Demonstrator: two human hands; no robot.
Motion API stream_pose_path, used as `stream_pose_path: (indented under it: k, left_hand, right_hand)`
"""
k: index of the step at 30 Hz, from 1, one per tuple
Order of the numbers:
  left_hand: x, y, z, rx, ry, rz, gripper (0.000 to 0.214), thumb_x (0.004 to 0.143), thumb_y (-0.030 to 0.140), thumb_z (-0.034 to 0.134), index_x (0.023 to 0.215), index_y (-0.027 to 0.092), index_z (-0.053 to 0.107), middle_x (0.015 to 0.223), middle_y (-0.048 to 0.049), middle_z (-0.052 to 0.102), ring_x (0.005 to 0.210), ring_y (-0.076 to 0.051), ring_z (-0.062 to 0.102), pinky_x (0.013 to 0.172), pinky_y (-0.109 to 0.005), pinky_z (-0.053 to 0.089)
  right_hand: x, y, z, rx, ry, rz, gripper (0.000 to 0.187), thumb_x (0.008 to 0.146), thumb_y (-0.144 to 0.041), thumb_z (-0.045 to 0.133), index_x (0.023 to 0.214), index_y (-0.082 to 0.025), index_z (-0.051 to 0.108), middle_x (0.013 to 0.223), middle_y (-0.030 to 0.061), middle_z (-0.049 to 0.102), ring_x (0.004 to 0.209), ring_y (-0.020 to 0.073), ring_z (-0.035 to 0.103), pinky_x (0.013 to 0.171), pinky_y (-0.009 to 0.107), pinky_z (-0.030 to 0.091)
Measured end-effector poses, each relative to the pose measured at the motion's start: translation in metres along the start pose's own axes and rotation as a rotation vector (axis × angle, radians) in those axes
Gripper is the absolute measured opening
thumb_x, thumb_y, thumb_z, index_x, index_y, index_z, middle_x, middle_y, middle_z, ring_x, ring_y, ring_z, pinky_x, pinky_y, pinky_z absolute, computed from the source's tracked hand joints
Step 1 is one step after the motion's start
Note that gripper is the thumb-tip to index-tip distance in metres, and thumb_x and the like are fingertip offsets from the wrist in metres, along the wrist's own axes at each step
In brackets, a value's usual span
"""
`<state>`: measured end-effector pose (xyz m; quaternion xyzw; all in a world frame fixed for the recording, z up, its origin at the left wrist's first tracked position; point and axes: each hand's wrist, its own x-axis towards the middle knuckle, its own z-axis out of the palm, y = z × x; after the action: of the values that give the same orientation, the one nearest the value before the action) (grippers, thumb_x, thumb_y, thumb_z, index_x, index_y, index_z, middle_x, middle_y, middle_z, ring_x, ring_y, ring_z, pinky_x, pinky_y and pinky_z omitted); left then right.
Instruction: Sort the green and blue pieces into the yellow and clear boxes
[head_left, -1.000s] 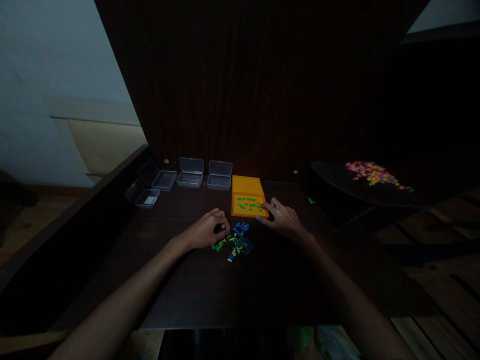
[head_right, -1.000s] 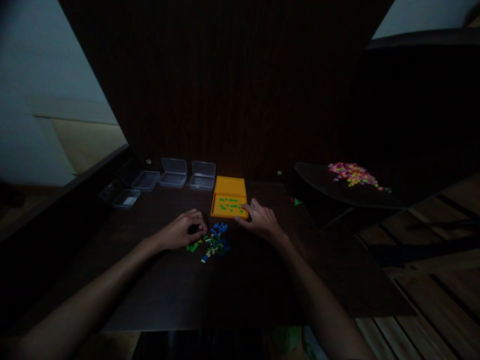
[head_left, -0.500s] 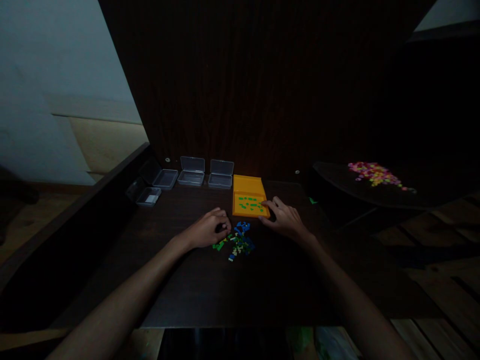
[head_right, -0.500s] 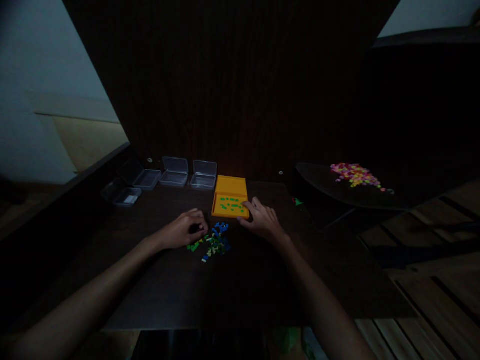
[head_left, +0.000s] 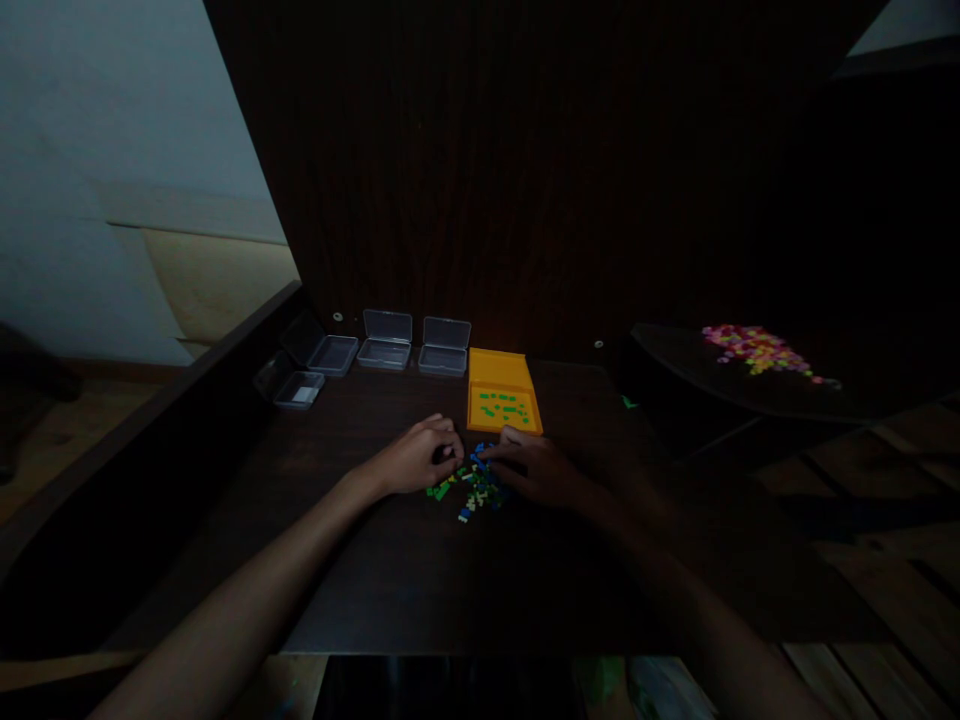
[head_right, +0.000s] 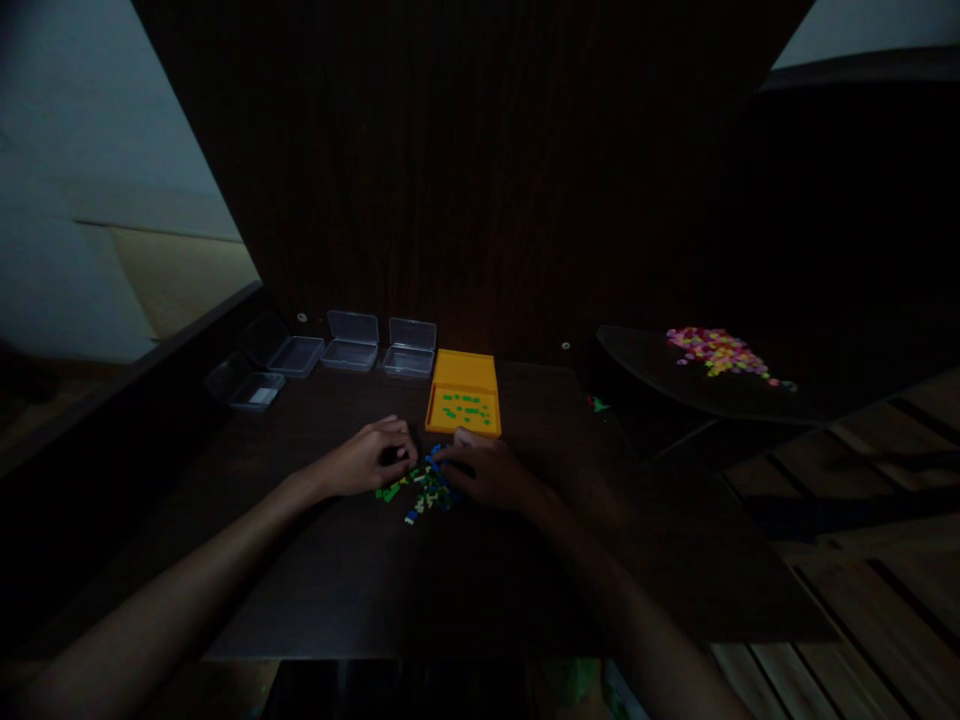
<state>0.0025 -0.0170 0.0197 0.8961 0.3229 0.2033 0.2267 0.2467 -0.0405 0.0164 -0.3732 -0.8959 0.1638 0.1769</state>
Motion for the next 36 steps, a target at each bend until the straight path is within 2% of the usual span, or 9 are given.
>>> stream_pose_path:
  k: [10, 17, 21, 25, 36]
  left_hand:
    - [-0.001, 0.002, -0.001, -0.011, 0.008, 0.004, 0.011, 0.086, 0.019, 0.055, 0.083, 0.019, 0.065, 0.08, -0.0016, 0.055, 0.082, -0.016, 0.051, 0.077, -0.029, 0.043]
    - [-0.002, 0.012, -0.001, -0.038, 0.004, 0.028, 0.022, 0.088, 0.014, 0.051, 0.098, 0.021, 0.069, 0.086, -0.0035, 0.056, 0.087, -0.018, 0.052, 0.078, -0.03, 0.044]
    - [-0.003, 0.017, 0.001, -0.043, -0.028, 0.051, 0.023, 0.089, 0.015, 0.051, 0.099, 0.021, 0.071, 0.087, -0.0036, 0.055, 0.089, -0.018, 0.052, 0.08, -0.03, 0.043]
    - [-0.004, 0.017, 0.003, -0.016, -0.051, 0.043, 0.022, 0.09, 0.017, 0.052, 0.099, 0.021, 0.072, 0.088, -0.0037, 0.056, 0.09, -0.018, 0.052, 0.085, -0.032, 0.042]
    - [-0.003, 0.013, 0.003, 0.012, -0.034, 0.033, 0.02, 0.091, 0.018, 0.05, 0.097, 0.019, 0.07, 0.087, -0.0042, 0.055, 0.09, -0.019, 0.051, 0.08, -0.03, 0.042]
  right_hand:
    - [-0.002, 0.005, 0.002, -0.002, 0.032, -0.027, 0.022, 0.089, -0.021, 0.056, 0.107, -0.021, 0.069, 0.088, 0.0039, 0.059, 0.078, 0.0154, 0.056, 0.069, 0.026, 0.042]
    - [-0.002, 0.003, 0.001, 0.0, 0.035, -0.043, 0.016, 0.089, -0.021, 0.057, 0.1, -0.021, 0.068, 0.087, 0.0033, 0.059, 0.077, 0.0148, 0.056, 0.068, 0.025, 0.041]
    - [-0.002, 0.003, -0.002, 0.015, 0.041, -0.022, 0.014, 0.088, -0.02, 0.057, 0.096, -0.02, 0.068, 0.086, 0.0032, 0.059, 0.076, 0.0146, 0.057, 0.066, 0.025, 0.041]
    - [-0.002, 0.0, -0.002, 0.05, 0.042, -0.028, 0.017, 0.089, -0.02, 0.056, 0.102, -0.021, 0.067, 0.088, 0.0036, 0.06, 0.079, 0.0153, 0.058, 0.07, 0.025, 0.043]
    - [0.001, -0.003, 0.007, 0.044, 0.058, -0.074, 0.02, 0.095, -0.025, 0.052, 0.106, -0.018, 0.066, 0.088, 0.0047, 0.062, 0.078, 0.0149, 0.058, 0.069, 0.025, 0.043]
